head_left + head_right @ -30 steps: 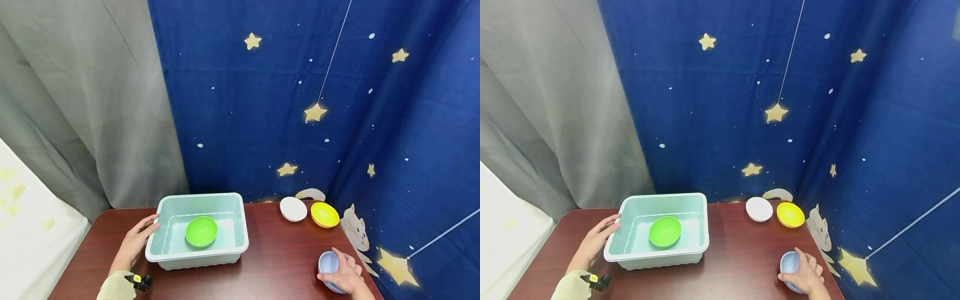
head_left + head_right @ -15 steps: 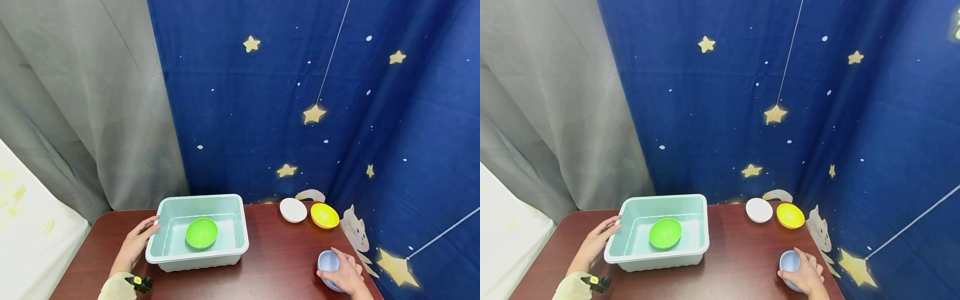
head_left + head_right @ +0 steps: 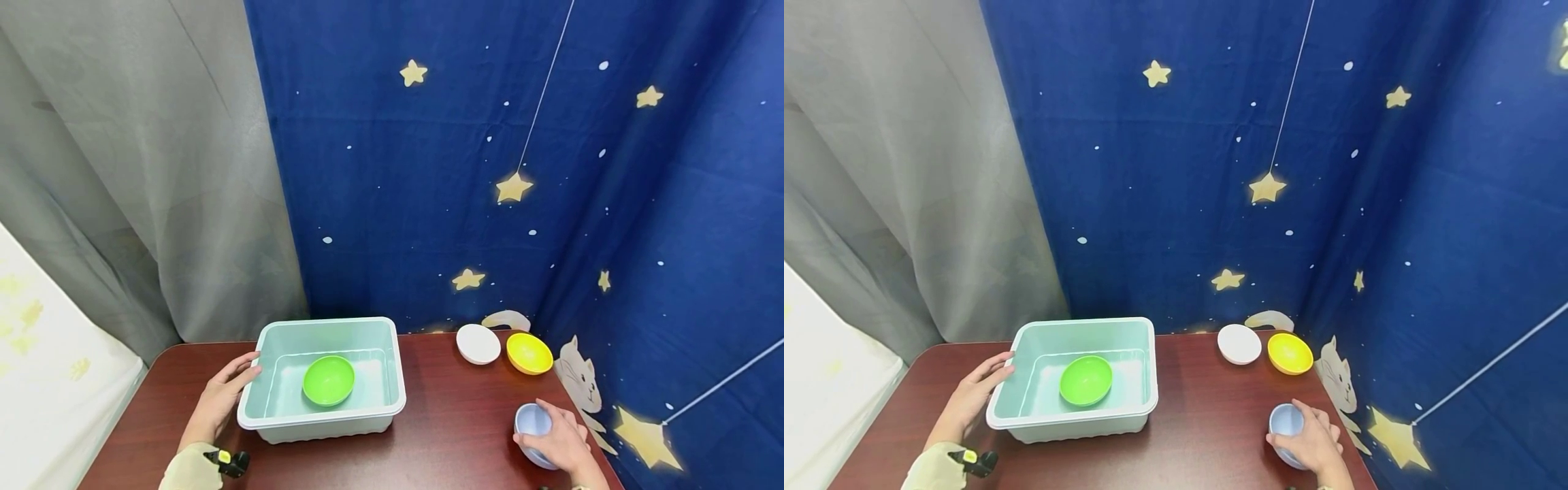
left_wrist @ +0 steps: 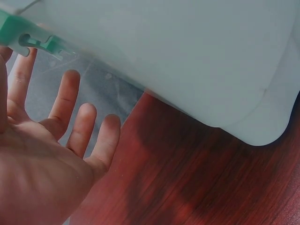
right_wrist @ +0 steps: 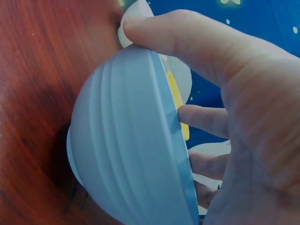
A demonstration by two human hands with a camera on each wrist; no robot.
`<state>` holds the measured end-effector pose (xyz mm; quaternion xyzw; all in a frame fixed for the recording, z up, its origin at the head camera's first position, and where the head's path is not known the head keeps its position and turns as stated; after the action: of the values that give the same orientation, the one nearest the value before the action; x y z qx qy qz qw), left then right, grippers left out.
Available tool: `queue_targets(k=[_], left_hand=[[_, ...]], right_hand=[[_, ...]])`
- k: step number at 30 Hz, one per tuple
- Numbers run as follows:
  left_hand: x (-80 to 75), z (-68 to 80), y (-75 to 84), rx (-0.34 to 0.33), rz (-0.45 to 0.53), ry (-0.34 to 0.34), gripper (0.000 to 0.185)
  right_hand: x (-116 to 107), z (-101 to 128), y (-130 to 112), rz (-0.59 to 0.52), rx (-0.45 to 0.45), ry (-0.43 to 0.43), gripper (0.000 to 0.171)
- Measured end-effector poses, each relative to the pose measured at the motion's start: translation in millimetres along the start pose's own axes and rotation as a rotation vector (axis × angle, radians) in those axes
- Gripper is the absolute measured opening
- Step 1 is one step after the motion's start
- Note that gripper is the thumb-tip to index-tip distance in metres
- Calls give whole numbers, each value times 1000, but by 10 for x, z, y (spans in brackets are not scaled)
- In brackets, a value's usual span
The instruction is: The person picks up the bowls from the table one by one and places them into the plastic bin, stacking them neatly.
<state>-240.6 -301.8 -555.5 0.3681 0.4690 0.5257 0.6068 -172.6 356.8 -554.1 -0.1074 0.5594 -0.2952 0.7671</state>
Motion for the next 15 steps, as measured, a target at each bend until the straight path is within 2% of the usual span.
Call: queue_targets(k=[9, 15], left_hand=[[9, 8, 13, 5, -18, 7, 72], [3, 21, 0, 2, -30, 8, 73]], right_hand=[[-63, -15, -137, 17, -59, 10, 106], [-96, -42, -226, 10, -64, 8, 106]])
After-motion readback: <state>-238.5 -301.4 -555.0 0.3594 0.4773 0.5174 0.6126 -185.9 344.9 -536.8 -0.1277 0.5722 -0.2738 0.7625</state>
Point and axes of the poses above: each hand's wrist, its own z-axis away from the middle knuckle, its own x-axis out of the palm, y = z × x, the point moved 3 cm from there along -z, towards the middle knuckle, and after that the axes turned 5 degrees about -y, right-handed, at the moved point
